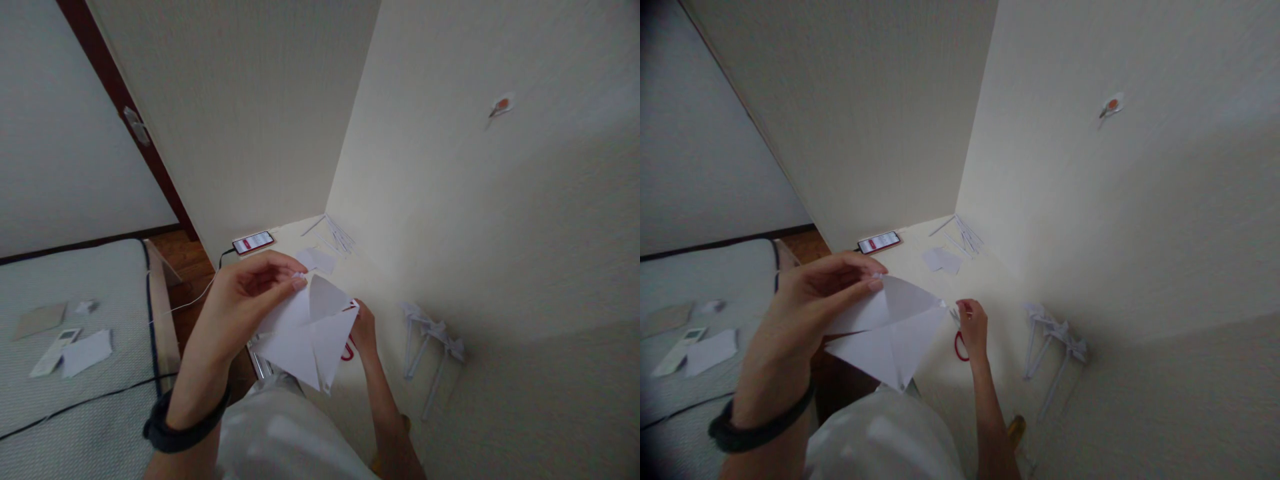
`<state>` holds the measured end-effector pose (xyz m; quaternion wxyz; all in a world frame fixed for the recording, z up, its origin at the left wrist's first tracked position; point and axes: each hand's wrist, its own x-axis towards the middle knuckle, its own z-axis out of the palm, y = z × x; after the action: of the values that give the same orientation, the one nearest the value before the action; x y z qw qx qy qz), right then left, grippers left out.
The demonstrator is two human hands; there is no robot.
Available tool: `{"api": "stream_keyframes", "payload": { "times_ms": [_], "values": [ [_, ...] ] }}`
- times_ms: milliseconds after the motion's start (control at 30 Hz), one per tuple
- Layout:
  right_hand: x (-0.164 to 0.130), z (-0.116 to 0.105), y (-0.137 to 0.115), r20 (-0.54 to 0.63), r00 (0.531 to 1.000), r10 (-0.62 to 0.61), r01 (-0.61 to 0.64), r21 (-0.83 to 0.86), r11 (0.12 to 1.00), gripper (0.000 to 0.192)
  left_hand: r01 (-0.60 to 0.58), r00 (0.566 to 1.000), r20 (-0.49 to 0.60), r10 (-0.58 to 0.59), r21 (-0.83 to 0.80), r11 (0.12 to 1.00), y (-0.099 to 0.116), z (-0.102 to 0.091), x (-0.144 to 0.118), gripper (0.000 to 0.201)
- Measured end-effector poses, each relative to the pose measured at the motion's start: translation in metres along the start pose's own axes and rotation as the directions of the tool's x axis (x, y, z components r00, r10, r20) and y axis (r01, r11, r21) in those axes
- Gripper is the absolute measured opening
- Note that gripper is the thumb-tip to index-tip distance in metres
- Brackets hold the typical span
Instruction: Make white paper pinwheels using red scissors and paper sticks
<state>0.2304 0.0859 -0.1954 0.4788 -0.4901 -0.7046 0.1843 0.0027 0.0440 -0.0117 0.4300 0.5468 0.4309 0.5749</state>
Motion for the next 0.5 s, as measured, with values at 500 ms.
{"api": "stream_keyframes", "payload": {
  "times_ms": [500],
  "values": [
    [0.037, -0.050, -0.179, -0.001, 0.914, -0.405, 0.404, -0.070, 0.912, 0.020, 0.041, 0.961, 0.272, -0.042, 0.010, 0.999, 0.002, 0.007, -0.003, 0.017]
  ]
}}
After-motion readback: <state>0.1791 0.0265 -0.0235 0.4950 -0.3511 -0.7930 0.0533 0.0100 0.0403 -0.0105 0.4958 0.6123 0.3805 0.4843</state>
